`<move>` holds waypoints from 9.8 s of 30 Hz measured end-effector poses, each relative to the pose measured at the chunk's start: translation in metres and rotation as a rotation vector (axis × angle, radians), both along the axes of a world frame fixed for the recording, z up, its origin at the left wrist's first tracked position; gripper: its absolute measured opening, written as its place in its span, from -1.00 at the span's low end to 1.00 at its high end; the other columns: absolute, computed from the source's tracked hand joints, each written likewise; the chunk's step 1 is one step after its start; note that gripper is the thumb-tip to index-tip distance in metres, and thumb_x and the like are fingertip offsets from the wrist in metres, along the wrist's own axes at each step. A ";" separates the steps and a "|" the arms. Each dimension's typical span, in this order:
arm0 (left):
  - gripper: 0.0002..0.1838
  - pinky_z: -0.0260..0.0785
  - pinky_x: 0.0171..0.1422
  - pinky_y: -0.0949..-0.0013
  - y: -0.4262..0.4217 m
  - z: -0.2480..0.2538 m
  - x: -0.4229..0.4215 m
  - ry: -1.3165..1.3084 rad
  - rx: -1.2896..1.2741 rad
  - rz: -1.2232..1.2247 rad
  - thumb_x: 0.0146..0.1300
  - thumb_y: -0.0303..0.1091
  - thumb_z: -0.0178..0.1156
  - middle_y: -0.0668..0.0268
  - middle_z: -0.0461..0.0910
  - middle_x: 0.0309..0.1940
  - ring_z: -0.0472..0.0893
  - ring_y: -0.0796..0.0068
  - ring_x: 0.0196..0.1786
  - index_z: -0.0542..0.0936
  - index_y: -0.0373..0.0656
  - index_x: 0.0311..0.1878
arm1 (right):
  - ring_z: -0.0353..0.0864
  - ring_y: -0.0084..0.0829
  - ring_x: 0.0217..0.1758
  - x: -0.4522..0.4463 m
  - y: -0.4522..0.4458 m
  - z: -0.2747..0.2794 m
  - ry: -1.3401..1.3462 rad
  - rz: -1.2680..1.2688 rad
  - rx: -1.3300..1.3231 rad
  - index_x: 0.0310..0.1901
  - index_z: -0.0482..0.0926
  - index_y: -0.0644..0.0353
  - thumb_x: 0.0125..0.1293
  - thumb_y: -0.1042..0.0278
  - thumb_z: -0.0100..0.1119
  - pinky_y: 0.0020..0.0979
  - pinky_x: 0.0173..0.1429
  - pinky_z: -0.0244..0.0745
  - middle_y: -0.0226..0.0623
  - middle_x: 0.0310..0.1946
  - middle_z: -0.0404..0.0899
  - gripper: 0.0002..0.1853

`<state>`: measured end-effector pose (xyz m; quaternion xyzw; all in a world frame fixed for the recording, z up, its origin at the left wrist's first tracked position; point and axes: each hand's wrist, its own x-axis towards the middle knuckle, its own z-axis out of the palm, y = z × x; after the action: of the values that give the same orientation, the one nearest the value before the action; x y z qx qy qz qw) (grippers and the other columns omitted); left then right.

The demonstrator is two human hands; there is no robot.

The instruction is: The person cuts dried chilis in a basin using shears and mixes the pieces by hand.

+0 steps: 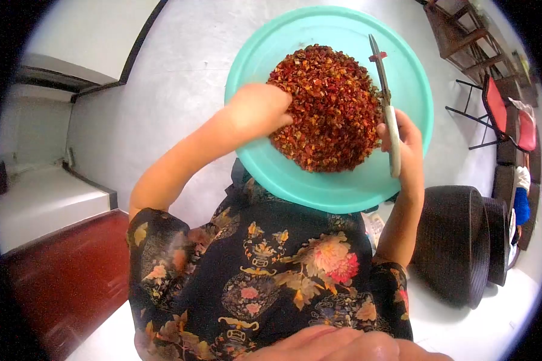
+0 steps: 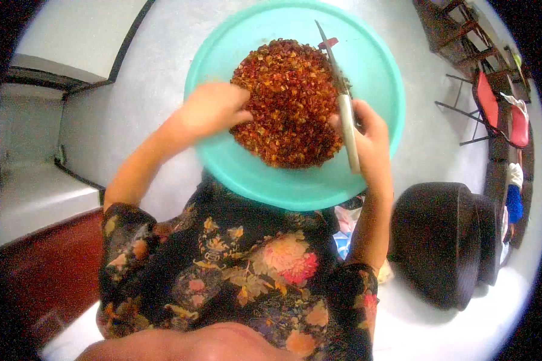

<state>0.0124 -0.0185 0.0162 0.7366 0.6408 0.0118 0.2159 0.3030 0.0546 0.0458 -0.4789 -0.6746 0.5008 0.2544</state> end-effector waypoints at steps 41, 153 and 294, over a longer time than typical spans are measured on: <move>-0.80 0.51 0.01 0.49 -0.003 0.003 0.036 -1.689 -0.461 0.582 0.39 -0.43 0.25 0.37 0.72 -0.08 0.64 0.59 -0.13 0.67 -0.14 0.04 | 0.58 0.02 0.00 0.007 -0.032 0.023 -0.360 0.334 0.124 -0.02 0.52 0.33 -0.01 -0.06 0.53 -0.10 0.09 0.46 0.06 -0.08 0.55 -0.31; -0.83 0.66 -0.19 0.15 -0.032 -0.042 0.075 -0.098 0.120 -0.998 0.08 -0.48 0.23 0.09 0.61 -0.13 0.69 0.10 -0.17 0.68 -0.35 -0.27 | 0.45 -0.66 -0.53 0.012 -0.004 0.004 -0.284 -0.050 0.073 -0.28 0.69 0.30 0.21 0.06 0.51 -0.47 -0.44 0.35 -0.41 -0.63 0.49 -0.61; -0.88 0.58 -0.04 0.24 0.014 0.006 0.056 -0.283 0.566 -0.256 0.24 -0.40 0.29 0.23 0.66 -0.20 0.67 0.16 -0.17 0.68 -0.11 -0.16 | 0.47 -0.66 -0.39 0.004 -0.004 0.009 0.060 -0.171 0.058 -0.17 0.71 0.24 0.26 0.11 0.49 -0.52 -0.30 0.37 -0.52 -0.46 0.59 -0.66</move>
<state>0.0681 -0.0042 0.0221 0.8329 0.4781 0.2640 0.0892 0.3067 0.0506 0.0544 -0.5121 -0.6375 0.4718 0.3298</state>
